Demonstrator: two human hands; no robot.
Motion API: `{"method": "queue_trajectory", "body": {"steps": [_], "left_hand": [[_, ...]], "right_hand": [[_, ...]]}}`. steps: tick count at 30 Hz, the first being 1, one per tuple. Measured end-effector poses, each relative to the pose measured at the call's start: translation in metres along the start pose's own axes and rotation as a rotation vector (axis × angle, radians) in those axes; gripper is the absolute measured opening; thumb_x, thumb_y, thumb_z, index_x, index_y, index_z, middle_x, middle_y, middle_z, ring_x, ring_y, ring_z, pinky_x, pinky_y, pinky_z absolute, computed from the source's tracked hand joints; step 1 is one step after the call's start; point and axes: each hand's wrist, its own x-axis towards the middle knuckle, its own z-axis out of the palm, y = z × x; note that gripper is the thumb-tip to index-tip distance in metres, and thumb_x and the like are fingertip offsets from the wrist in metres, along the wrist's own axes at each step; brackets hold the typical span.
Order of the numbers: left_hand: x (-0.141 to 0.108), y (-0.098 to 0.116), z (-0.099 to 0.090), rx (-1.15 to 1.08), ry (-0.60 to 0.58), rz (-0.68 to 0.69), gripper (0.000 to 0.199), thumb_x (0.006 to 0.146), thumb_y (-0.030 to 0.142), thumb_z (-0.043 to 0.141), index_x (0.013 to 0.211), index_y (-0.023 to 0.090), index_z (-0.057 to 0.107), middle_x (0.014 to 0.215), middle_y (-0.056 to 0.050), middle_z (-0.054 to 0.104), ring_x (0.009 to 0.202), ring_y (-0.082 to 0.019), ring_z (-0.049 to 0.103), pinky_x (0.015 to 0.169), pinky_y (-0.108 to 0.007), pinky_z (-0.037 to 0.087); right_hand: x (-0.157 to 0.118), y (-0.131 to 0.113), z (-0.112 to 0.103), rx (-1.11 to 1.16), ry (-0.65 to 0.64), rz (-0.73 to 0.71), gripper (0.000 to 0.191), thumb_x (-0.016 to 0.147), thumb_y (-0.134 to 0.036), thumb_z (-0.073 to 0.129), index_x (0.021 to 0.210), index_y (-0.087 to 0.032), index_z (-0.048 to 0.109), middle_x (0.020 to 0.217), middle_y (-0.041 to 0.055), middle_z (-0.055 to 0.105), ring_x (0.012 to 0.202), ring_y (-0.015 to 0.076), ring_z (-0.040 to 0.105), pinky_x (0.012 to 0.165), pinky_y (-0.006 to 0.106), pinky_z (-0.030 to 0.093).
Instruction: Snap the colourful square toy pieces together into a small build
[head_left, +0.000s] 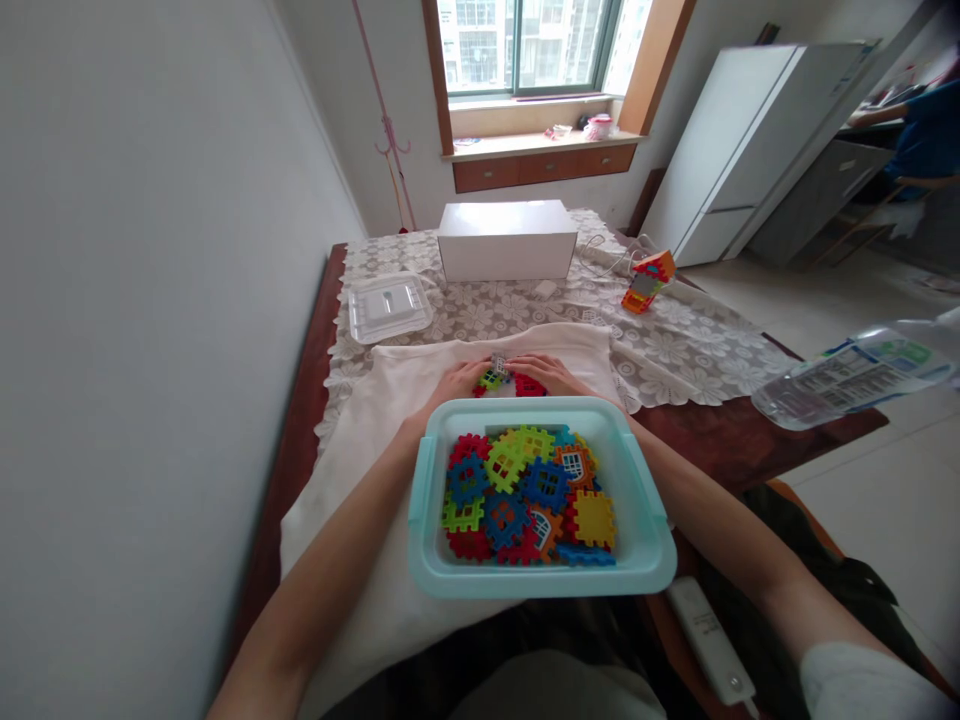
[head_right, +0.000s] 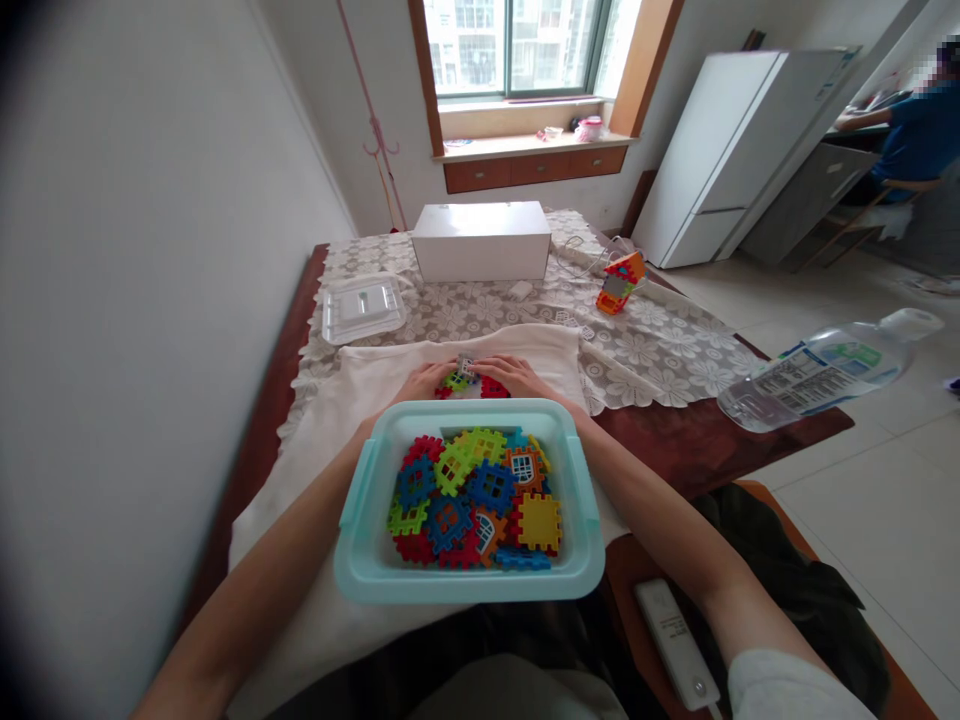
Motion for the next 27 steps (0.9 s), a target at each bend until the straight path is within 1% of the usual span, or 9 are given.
{"method": "queue_trajectory", "body": {"steps": [4, 6, 9, 12, 14, 18, 21, 24, 27], "left_hand": [[-0.003, -0.001, -0.001, -0.158, 0.079, -0.057, 0.092, 0.095, 0.041, 0.087, 0.176, 0.016, 0.051, 0.175, -0.025, 0.067, 0.16, -0.042, 0.068, 0.137, -0.061, 0.055], [-0.006, -0.001, -0.007, -0.221, 0.077, -0.039, 0.091, 0.099, 0.046, 0.085, 0.178, 0.016, 0.051, 0.175, -0.025, 0.067, 0.157, -0.039, 0.071, 0.132, -0.057, 0.059], [-0.011, -0.001, -0.016, -0.132, -0.055, 0.061, 0.079, 0.097, 0.044, 0.089, 0.17, 0.023, 0.066, 0.182, -0.018, 0.062, 0.168, -0.042, 0.061, 0.143, -0.061, 0.048], [-0.012, -0.001, -0.017, -0.015, -0.148, 0.095, 0.079, 0.101, 0.045, 0.087, 0.176, 0.035, 0.064, 0.195, -0.011, 0.045, 0.182, -0.043, 0.043, 0.15, -0.068, 0.033], [-0.009, -0.002, -0.012, 0.036, -0.155, 0.048, 0.081, 0.103, 0.046, 0.086, 0.179, 0.035, 0.061, 0.197, -0.013, 0.04, 0.183, -0.045, 0.04, 0.149, -0.072, 0.031], [0.0, -0.007, -0.002, 0.075, -0.084, 0.019, 0.078, 0.098, 0.042, 0.09, 0.172, 0.027, 0.069, 0.191, -0.018, 0.05, 0.174, -0.047, 0.053, 0.145, -0.071, 0.039], [0.003, -0.009, -0.001, 0.042, -0.009, 0.059, 0.069, 0.096, 0.042, 0.089, 0.162, 0.027, 0.075, 0.187, -0.015, 0.057, 0.168, -0.044, 0.062, 0.143, -0.065, 0.048], [0.001, -0.008, -0.005, 0.018, 0.047, 0.073, 0.058, 0.101, 0.041, 0.082, 0.156, 0.027, 0.078, 0.182, -0.014, 0.063, 0.164, -0.041, 0.066, 0.141, -0.062, 0.051], [-0.003, -0.005, -0.008, 0.039, 0.072, 0.073, 0.061, 0.102, 0.042, 0.081, 0.159, 0.025, 0.075, 0.181, -0.016, 0.064, 0.163, -0.04, 0.067, 0.141, -0.061, 0.052]], "right_hand": [[0.0, -0.004, -0.002, -0.054, -0.049, 0.045, 0.071, 0.103, -0.039, 0.086, 0.171, -0.028, 0.068, 0.184, 0.0177, 0.059, 0.178, 0.04, 0.042, 0.151, 0.061, 0.027], [-0.002, -0.007, -0.004, -0.058, -0.044, 0.042, 0.07, 0.103, -0.04, 0.087, 0.17, -0.028, 0.069, 0.184, 0.0184, 0.059, 0.179, 0.0407, 0.041, 0.151, 0.063, 0.027], [-0.009, -0.01, -0.008, -0.035, -0.057, 0.037, 0.078, 0.108, -0.046, 0.082, 0.181, -0.036, 0.057, 0.196, 0.0116, 0.044, 0.187, 0.0379, 0.027, 0.154, 0.064, 0.019], [-0.013, -0.009, -0.009, -0.029, -0.116, 0.105, 0.085, 0.112, -0.052, 0.075, 0.189, -0.038, 0.043, 0.205, 0.0077, 0.022, 0.193, 0.0372, 0.007, 0.156, 0.066, 0.007], [-0.012, -0.006, -0.008, -0.037, -0.142, 0.121, 0.083, 0.114, -0.05, 0.072, 0.19, -0.034, 0.042, 0.205, 0.0095, 0.023, 0.192, 0.0364, 0.009, 0.156, 0.065, 0.007], [-0.005, 0.0, -0.005, -0.046, -0.094, 0.074, 0.082, 0.111, -0.043, 0.075, 0.186, -0.027, 0.047, 0.197, 0.0157, 0.041, 0.187, 0.0329, 0.031, 0.155, 0.057, 0.023], [-0.003, 0.004, -0.003, -0.043, -0.037, 0.065, 0.086, 0.105, -0.043, 0.082, 0.182, -0.022, 0.052, 0.194, 0.0205, 0.044, 0.184, 0.0359, 0.036, 0.154, 0.057, 0.027], [-0.007, 0.009, -0.002, -0.06, -0.022, 0.101, 0.086, 0.103, -0.046, 0.085, 0.181, -0.025, 0.054, 0.198, 0.0192, 0.038, 0.189, 0.0371, 0.026, 0.155, 0.059, 0.021], [-0.013, 0.009, -0.001, -0.07, -0.052, 0.125, 0.083, 0.108, -0.045, 0.08, 0.183, -0.028, 0.049, 0.204, 0.0149, 0.024, 0.193, 0.0336, 0.009, 0.156, 0.059, 0.008]]}}
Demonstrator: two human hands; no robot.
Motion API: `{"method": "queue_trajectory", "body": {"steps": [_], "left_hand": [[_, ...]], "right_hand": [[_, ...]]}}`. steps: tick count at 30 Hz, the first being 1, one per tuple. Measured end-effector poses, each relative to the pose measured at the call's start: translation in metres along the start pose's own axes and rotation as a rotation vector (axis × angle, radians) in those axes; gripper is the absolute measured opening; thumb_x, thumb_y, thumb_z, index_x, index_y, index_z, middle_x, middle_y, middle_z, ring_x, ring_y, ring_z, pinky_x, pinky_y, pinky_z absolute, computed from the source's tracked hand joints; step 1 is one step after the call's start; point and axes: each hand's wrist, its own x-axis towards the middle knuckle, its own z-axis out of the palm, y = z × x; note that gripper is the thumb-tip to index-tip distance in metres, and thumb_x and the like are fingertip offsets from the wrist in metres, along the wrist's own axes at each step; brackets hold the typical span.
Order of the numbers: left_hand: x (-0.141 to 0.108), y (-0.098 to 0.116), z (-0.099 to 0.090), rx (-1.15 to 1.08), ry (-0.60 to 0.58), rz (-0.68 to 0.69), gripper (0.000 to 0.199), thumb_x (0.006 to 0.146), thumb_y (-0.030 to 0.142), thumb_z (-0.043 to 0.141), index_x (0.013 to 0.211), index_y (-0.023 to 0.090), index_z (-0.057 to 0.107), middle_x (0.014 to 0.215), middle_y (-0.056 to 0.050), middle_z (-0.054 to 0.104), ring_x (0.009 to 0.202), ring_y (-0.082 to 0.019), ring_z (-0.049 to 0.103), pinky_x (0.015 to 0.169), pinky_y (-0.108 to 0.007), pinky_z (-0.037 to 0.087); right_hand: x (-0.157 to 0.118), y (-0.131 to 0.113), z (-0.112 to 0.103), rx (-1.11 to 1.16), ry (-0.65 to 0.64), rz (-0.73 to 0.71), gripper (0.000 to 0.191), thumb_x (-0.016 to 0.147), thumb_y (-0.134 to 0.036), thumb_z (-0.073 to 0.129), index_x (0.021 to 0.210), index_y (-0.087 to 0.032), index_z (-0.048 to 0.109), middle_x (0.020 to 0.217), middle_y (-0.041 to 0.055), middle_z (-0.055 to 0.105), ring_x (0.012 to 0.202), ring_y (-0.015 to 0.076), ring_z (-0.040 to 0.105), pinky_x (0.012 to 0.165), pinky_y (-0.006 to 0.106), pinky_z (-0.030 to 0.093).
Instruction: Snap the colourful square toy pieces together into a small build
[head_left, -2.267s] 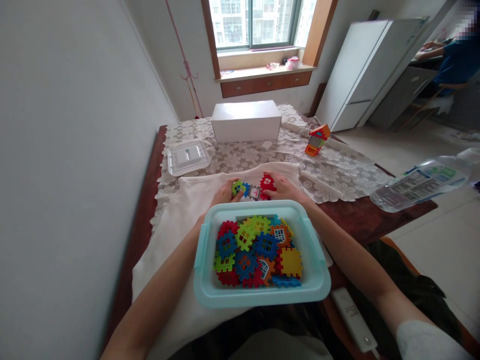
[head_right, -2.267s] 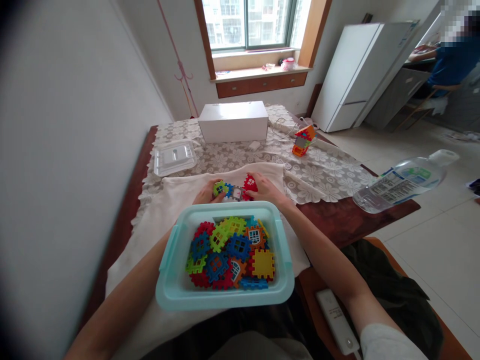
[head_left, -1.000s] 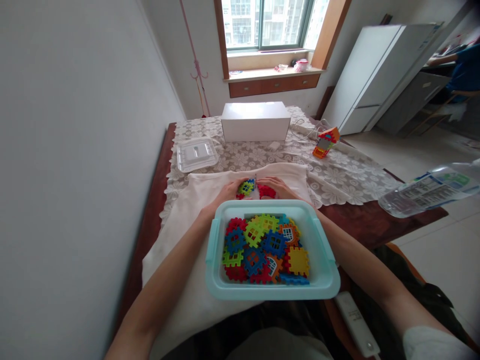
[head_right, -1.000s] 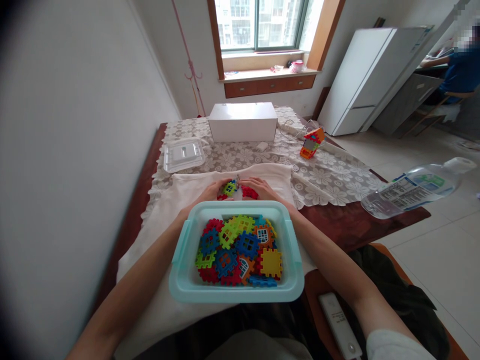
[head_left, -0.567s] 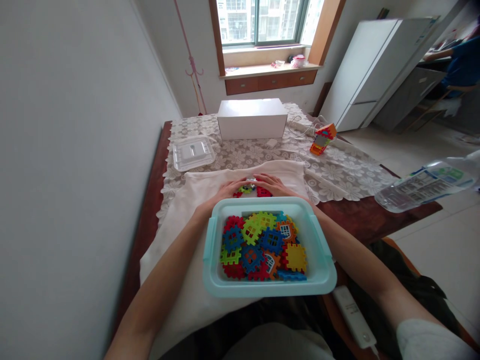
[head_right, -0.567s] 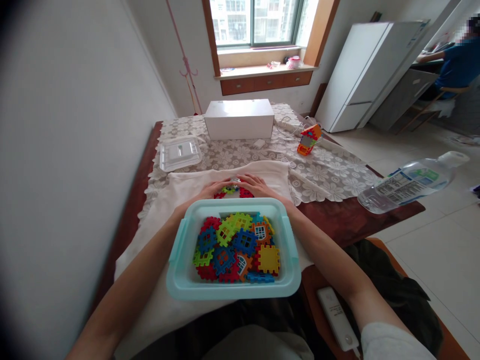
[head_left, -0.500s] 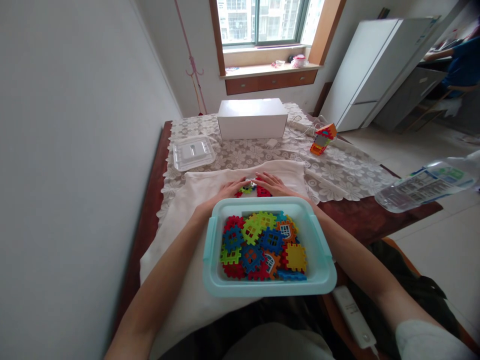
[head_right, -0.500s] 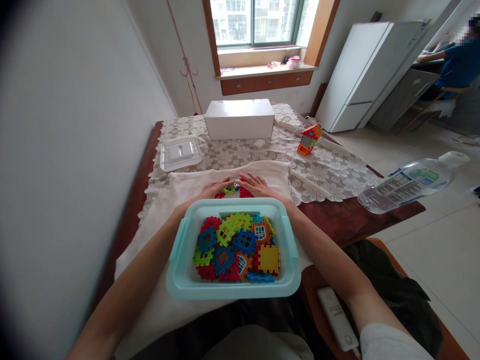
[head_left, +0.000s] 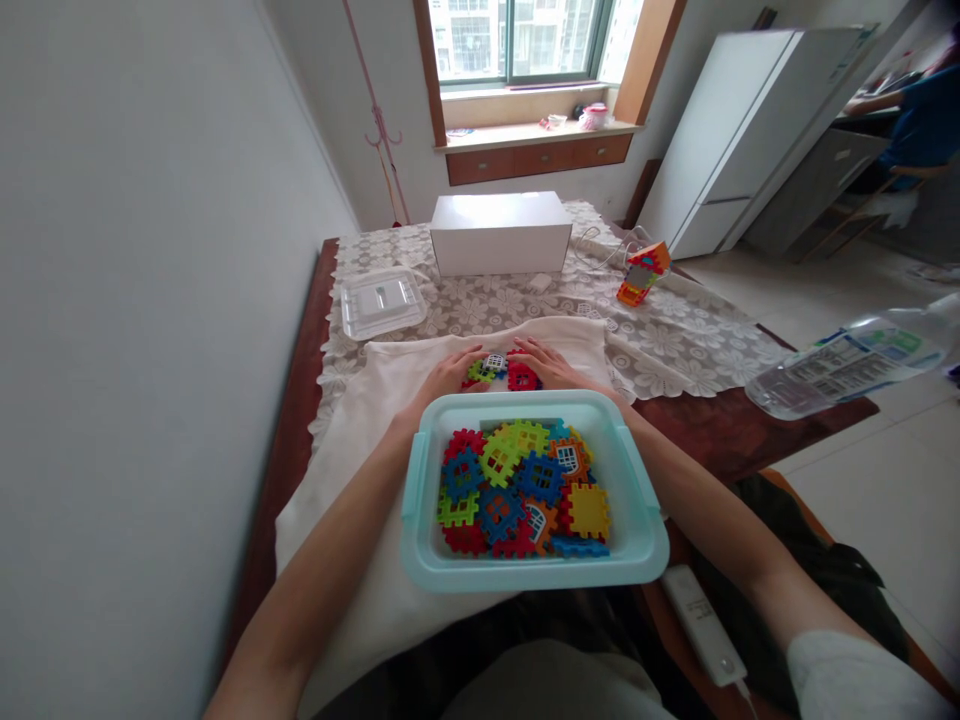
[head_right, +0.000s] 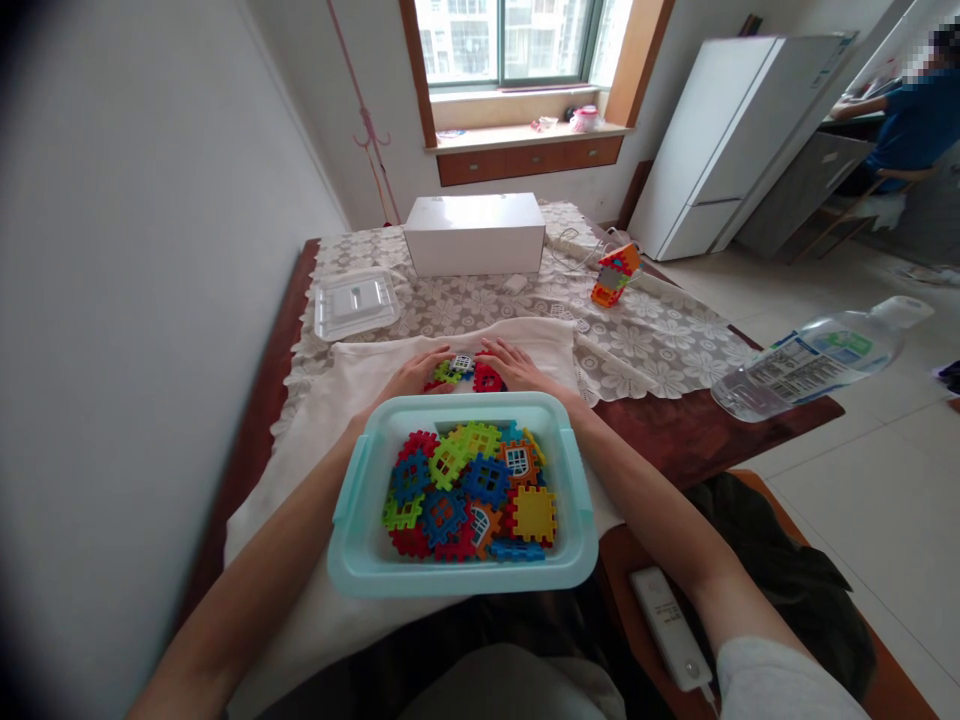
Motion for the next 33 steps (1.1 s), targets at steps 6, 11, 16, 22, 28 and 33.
{"method": "queue_trajectory", "body": {"steps": [6, 11, 16, 22, 28, 33], "left_hand": [[-0.004, 0.006, -0.008, 0.184, -0.07, -0.059, 0.087, 0.097, 0.044, 0.087, 0.177, 0.028, 0.059, 0.187, -0.017, 0.056, 0.168, -0.045, 0.059, 0.143, -0.065, 0.045], [-0.014, 0.011, -0.027, 0.216, -0.165, -0.135, 0.083, 0.099, 0.042, 0.082, 0.176, 0.021, 0.058, 0.182, -0.023, 0.059, 0.166, -0.045, 0.06, 0.138, -0.059, 0.049], [-0.021, 0.026, -0.045, 0.143, -0.171, -0.231, 0.054, 0.093, 0.043, 0.086, 0.139, 0.016, 0.078, 0.136, -0.022, 0.084, 0.118, -0.042, 0.081, 0.111, -0.052, 0.065], [-0.017, 0.043, -0.064, 0.032, -0.206, -0.33, 0.055, 0.082, 0.049, 0.09, 0.129, 0.023, 0.078, 0.111, -0.011, 0.087, 0.099, -0.037, 0.083, 0.093, -0.049, 0.068], [-0.004, 0.038, -0.061, -0.086, -0.06, -0.173, 0.045, 0.088, 0.054, 0.091, 0.118, 0.023, 0.079, 0.12, -0.012, 0.086, 0.109, -0.033, 0.082, 0.094, -0.046, 0.068], [0.005, 0.017, -0.014, -0.098, 0.138, -0.108, 0.03, 0.09, 0.041, 0.089, 0.112, 0.021, 0.082, 0.125, -0.011, 0.085, 0.117, -0.033, 0.079, 0.11, -0.049, 0.066]], "right_hand": [[-0.002, -0.01, -0.01, 0.015, -0.01, -0.06, 0.06, 0.108, -0.042, 0.082, 0.164, -0.029, 0.07, 0.203, 0.0136, 0.028, 0.192, 0.0346, 0.016, 0.156, 0.062, 0.016], [0.002, -0.017, -0.014, 0.005, -0.008, -0.143, 0.038, 0.108, -0.041, 0.085, 0.144, -0.029, 0.081, 0.199, 0.0119, 0.039, 0.188, 0.0365, 0.029, 0.155, 0.059, 0.021], [0.002, -0.016, -0.008, -0.022, -0.032, -0.144, 0.026, 0.114, -0.034, 0.075, 0.138, -0.025, 0.079, 0.187, 0.0159, 0.054, 0.181, 0.0346, 0.039, 0.154, 0.059, 0.023], [0.009, -0.002, -0.002, -0.061, -0.002, -0.247, 0.032, 0.108, -0.042, 0.085, 0.139, -0.032, 0.085, 0.166, 0.0142, 0.071, 0.164, 0.0399, 0.056, 0.144, 0.066, 0.038], [0.009, -0.002, -0.006, -0.07, 0.042, -0.315, 0.035, 0.11, -0.04, 0.082, 0.142, -0.028, 0.087, 0.142, 0.0145, 0.084, 0.134, 0.0353, 0.076, 0.129, 0.058, 0.055], [0.008, -0.007, -0.006, 0.003, 0.192, -0.263, 0.035, 0.119, -0.035, 0.064, 0.143, -0.024, 0.085, 0.142, 0.016, 0.088, 0.128, 0.0317, 0.083, 0.116, 0.047, 0.064]]}}
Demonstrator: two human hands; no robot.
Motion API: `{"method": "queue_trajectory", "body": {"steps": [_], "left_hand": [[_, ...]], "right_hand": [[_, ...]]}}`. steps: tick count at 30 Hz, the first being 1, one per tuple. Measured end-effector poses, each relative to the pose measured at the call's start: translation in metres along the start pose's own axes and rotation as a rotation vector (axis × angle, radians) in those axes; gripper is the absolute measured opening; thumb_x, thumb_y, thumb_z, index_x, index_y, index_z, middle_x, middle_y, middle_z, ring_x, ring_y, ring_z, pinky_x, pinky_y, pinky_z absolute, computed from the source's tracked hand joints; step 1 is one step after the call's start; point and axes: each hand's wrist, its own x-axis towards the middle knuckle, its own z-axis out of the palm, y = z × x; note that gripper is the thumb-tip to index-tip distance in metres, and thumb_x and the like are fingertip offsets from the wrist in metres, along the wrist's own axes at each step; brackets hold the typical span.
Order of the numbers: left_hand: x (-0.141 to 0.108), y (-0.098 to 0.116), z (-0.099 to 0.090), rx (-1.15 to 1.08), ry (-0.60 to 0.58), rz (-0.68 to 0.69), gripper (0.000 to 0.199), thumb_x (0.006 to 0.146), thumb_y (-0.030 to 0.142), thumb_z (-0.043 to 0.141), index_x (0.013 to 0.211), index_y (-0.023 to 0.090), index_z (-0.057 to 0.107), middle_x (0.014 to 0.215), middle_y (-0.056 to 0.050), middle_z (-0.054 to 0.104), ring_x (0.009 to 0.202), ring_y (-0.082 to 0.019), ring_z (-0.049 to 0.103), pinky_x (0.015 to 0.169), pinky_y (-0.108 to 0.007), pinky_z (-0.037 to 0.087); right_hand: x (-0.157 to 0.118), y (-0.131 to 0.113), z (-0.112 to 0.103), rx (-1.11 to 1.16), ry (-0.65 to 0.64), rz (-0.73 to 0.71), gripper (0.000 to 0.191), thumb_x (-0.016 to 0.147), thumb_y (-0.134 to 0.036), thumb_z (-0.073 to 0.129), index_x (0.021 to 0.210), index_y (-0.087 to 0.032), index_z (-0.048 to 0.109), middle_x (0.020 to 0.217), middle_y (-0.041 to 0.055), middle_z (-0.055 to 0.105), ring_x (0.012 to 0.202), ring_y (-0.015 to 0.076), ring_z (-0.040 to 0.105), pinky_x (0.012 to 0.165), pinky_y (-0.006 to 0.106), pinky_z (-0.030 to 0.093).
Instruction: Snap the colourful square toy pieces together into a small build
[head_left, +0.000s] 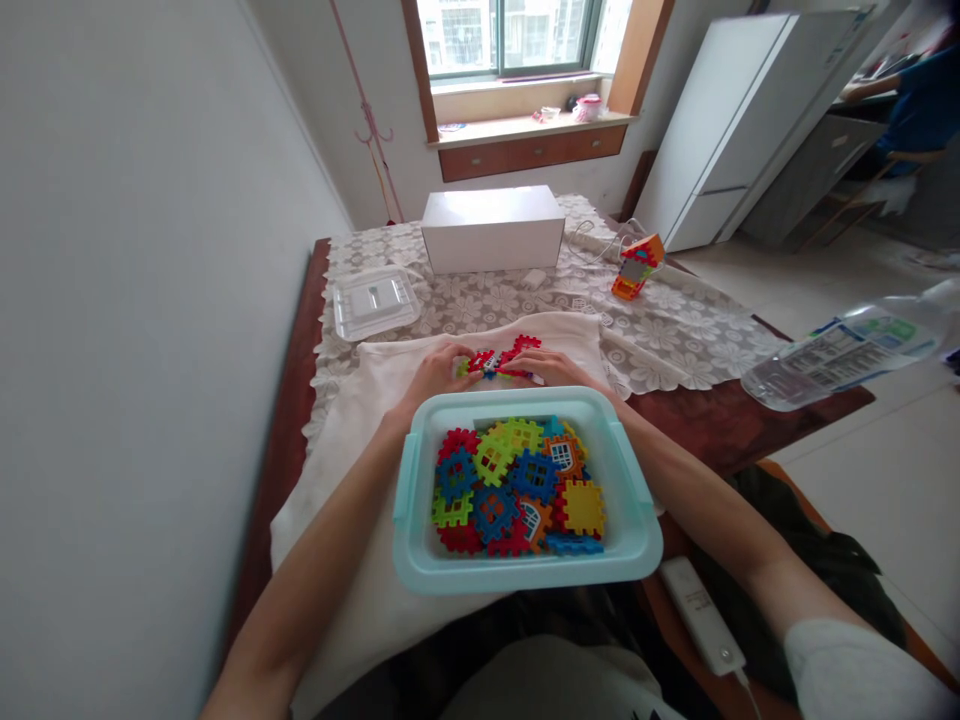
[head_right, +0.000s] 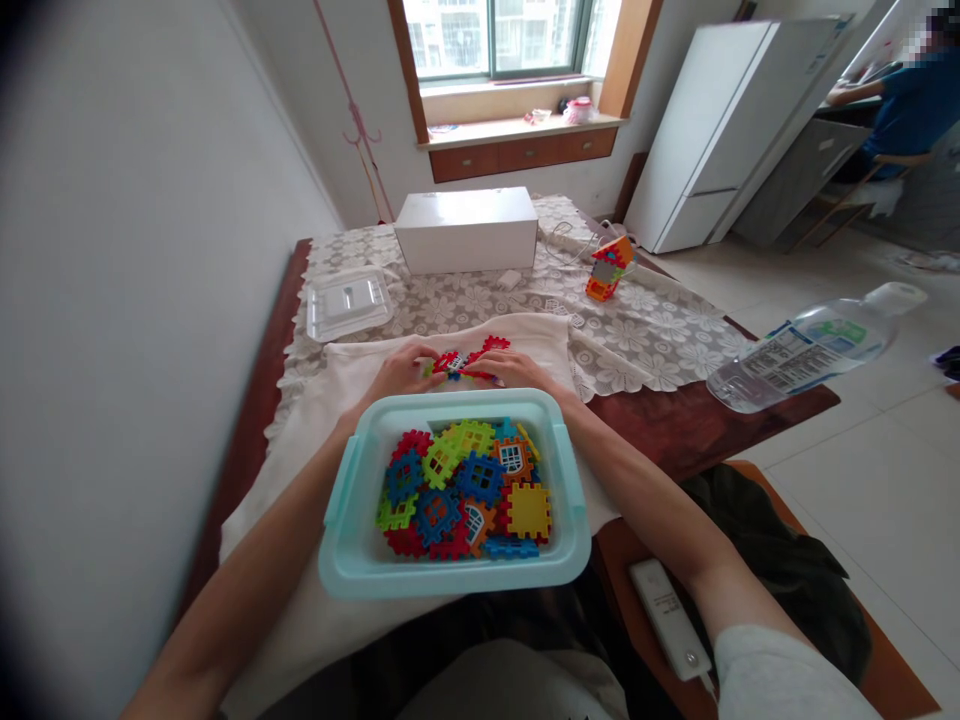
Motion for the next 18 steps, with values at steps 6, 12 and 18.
{"method": "queue_trajectory", "body": {"steps": [6, 12, 18], "left_hand": [[0.0, -0.023, 0.02, -0.01, -0.027, 0.063, 0.02, 0.094, 0.04, 0.086, 0.106, 0.024, 0.084, 0.139, -0.014, 0.086, 0.126, -0.037, 0.081, 0.12, -0.057, 0.064], [-0.003, -0.019, 0.018, 0.032, -0.072, 0.143, 0.029, 0.092, 0.043, 0.093, 0.114, 0.025, 0.087, 0.139, -0.014, 0.087, 0.13, -0.042, 0.079, 0.125, -0.059, 0.062], [-0.005, -0.018, 0.016, -0.01, -0.052, 0.06, 0.029, 0.105, 0.044, 0.079, 0.123, 0.022, 0.085, 0.126, -0.014, 0.089, 0.126, -0.039, 0.081, 0.12, -0.053, 0.063]], "right_hand": [[0.0, 0.006, 0.006, -0.029, 0.169, 0.203, 0.032, 0.118, -0.032, 0.059, 0.137, -0.02, 0.081, 0.132, 0.0184, 0.09, 0.114, 0.0333, 0.085, 0.102, 0.046, 0.066], [0.002, 0.009, 0.014, 0.045, 0.21, 0.261, 0.029, 0.104, -0.034, 0.076, 0.13, -0.023, 0.08, 0.121, 0.0119, 0.09, 0.096, 0.0278, 0.08, 0.091, 0.042, 0.065], [0.008, 0.016, 0.016, 0.502, 0.449, 0.445, 0.032, 0.099, -0.056, 0.083, 0.112, -0.028, 0.077, 0.108, 0.0069, 0.087, 0.094, 0.0257, 0.081, 0.088, 0.041, 0.07]]}}
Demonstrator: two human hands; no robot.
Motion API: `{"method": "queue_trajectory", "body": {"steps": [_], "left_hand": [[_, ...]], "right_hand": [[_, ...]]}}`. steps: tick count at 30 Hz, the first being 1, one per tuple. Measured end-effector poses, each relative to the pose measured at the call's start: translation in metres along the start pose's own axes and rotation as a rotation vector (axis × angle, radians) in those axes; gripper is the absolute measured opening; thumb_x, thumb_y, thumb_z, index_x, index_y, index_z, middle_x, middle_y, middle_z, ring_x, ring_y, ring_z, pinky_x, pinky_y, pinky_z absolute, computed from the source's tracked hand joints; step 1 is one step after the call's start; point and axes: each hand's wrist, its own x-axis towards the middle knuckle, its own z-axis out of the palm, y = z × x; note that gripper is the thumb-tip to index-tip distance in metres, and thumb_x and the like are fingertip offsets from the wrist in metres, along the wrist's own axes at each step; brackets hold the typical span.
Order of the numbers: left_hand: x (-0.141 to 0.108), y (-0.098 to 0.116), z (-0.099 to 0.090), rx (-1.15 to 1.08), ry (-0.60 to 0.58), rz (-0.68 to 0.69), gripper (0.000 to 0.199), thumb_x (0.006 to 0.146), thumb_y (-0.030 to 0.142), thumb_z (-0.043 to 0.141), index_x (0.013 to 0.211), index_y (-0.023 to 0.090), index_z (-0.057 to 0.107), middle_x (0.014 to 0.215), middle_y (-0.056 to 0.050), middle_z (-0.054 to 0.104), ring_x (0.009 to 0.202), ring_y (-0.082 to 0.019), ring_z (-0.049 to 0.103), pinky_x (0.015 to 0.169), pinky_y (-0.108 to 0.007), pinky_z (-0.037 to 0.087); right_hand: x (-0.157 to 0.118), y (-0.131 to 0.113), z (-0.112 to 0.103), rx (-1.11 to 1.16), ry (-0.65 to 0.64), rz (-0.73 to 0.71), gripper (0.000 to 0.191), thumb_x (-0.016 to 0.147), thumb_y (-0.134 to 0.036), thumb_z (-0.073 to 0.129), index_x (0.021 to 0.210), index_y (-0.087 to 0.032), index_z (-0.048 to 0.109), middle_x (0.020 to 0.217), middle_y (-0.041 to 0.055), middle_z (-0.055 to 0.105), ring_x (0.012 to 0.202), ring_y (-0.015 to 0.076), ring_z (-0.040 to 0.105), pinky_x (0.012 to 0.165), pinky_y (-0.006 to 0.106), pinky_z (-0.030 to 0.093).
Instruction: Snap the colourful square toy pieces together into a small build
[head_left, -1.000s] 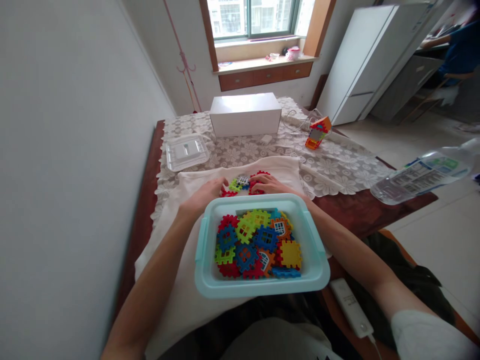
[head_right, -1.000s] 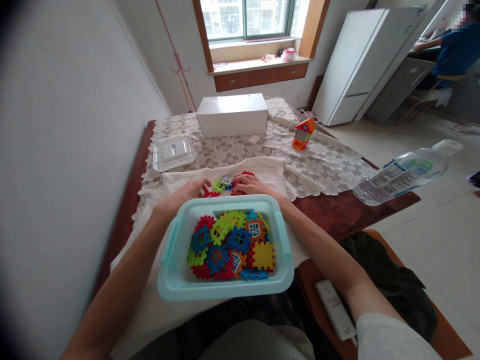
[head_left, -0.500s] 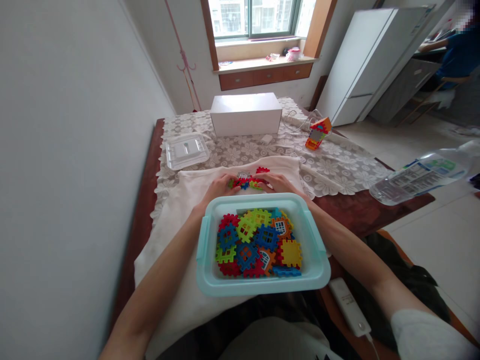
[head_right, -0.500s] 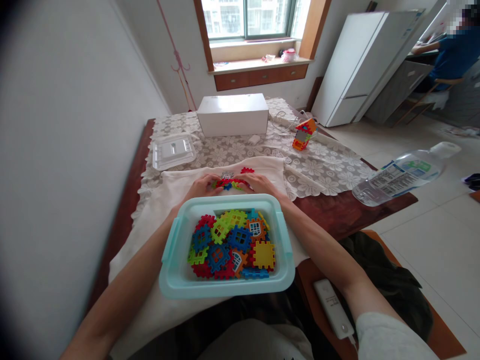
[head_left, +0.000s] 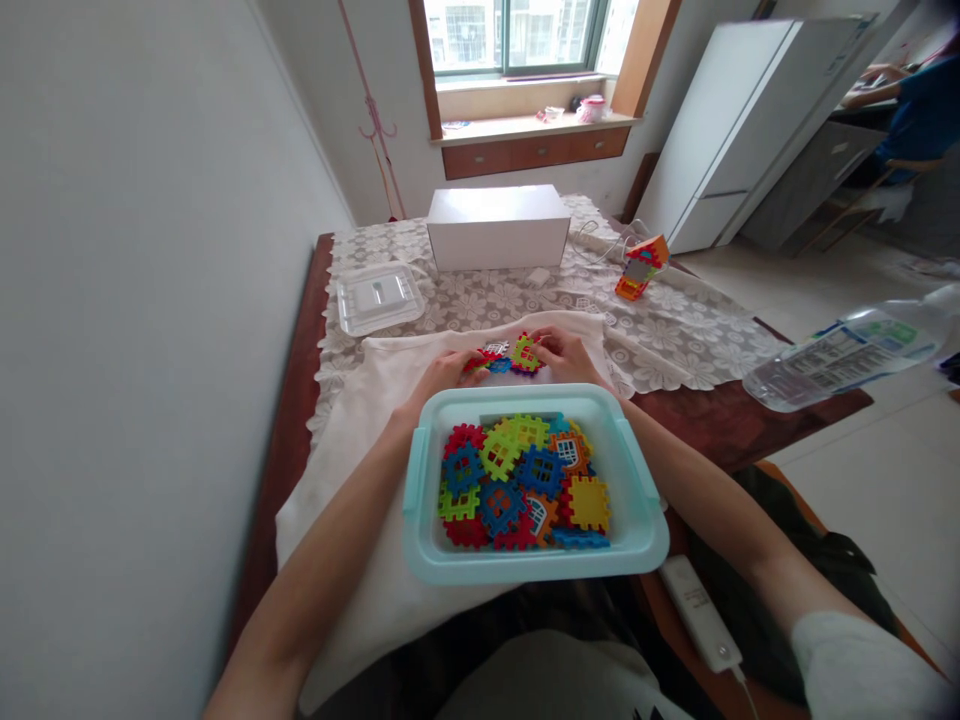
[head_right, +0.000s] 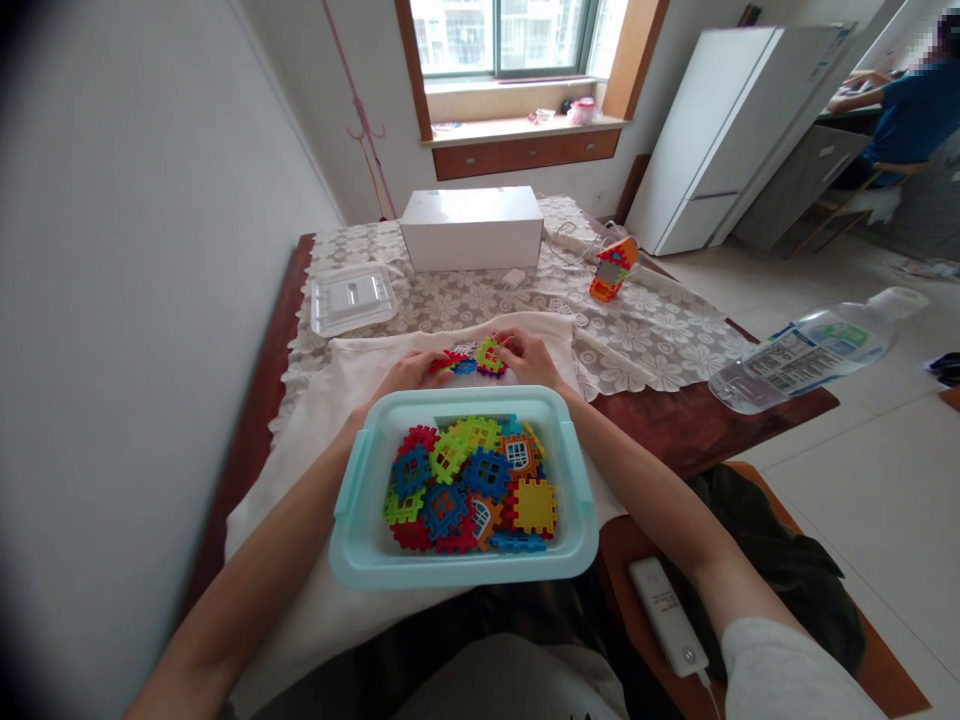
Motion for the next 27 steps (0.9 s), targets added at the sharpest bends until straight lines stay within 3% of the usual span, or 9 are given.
{"method": "queue_trajectory", "body": {"steps": [5, 8, 13, 20, 22, 27], "left_hand": [[-0.005, 0.008, -0.006, 0.028, 0.012, -0.093, 0.036, 0.118, 0.044, 0.056, 0.138, 0.023, 0.076, 0.13, -0.014, 0.087, 0.123, -0.037, 0.082, 0.113, -0.051, 0.064], [-0.007, 0.013, -0.007, 0.049, 0.028, -0.123, 0.036, 0.12, 0.044, 0.05, 0.142, 0.024, 0.071, 0.126, -0.013, 0.087, 0.118, -0.035, 0.083, 0.108, -0.049, 0.064], [-0.005, 0.009, -0.004, 0.051, 0.063, -0.189, 0.032, 0.12, 0.044, 0.05, 0.14, 0.026, 0.066, 0.124, -0.01, 0.086, 0.111, -0.033, 0.081, 0.102, -0.045, 0.062], [-0.005, -0.004, 0.0, 0.016, 0.113, -0.155, 0.031, 0.118, 0.05, 0.053, 0.137, 0.028, 0.064, 0.12, -0.009, 0.085, 0.102, -0.033, 0.08, 0.092, -0.045, 0.061], [-0.005, -0.005, -0.001, 0.009, 0.113, -0.14, 0.033, 0.118, 0.051, 0.055, 0.138, 0.028, 0.064, 0.12, -0.01, 0.086, 0.103, -0.033, 0.08, 0.092, -0.044, 0.062], [-0.005, -0.004, 0.0, 0.02, 0.109, -0.14, 0.035, 0.117, 0.054, 0.054, 0.139, 0.028, 0.062, 0.119, -0.01, 0.085, 0.101, -0.033, 0.08, 0.092, -0.045, 0.061]], "right_hand": [[0.006, -0.003, -0.009, 0.19, 0.129, 0.108, 0.048, 0.086, -0.068, 0.096, 0.108, -0.028, 0.078, 0.103, 0.0052, 0.085, 0.09, 0.0235, 0.08, 0.083, 0.039, 0.072], [0.006, -0.004, -0.008, 0.186, 0.111, 0.11, 0.053, 0.083, -0.07, 0.099, 0.108, -0.028, 0.079, 0.104, 0.0055, 0.087, 0.089, 0.0239, 0.081, 0.082, 0.04, 0.074], [0.005, -0.001, -0.003, 0.192, 0.075, 0.151, 0.054, 0.085, -0.071, 0.097, 0.112, -0.029, 0.079, 0.101, 0.0056, 0.089, 0.081, 0.0243, 0.08, 0.063, 0.037, 0.07], [0.01, 0.011, -0.012, 0.136, 0.119, 0.188, 0.053, 0.091, -0.072, 0.09, 0.115, -0.027, 0.074, 0.101, 0.0068, 0.085, 0.066, 0.0193, 0.074, 0.052, 0.034, 0.063], [0.008, 0.015, -0.012, 0.049, 0.114, 0.164, 0.05, 0.096, -0.072, 0.085, 0.115, -0.027, 0.074, 0.101, 0.007, 0.084, 0.065, 0.0195, 0.072, 0.054, 0.035, 0.062], [0.004, 0.017, -0.006, -0.252, 0.089, 0.047, 0.041, 0.101, -0.064, 0.077, 0.121, -0.028, 0.077, 0.116, 0.0101, 0.085, 0.091, 0.0259, 0.078, 0.073, 0.04, 0.067]]}}
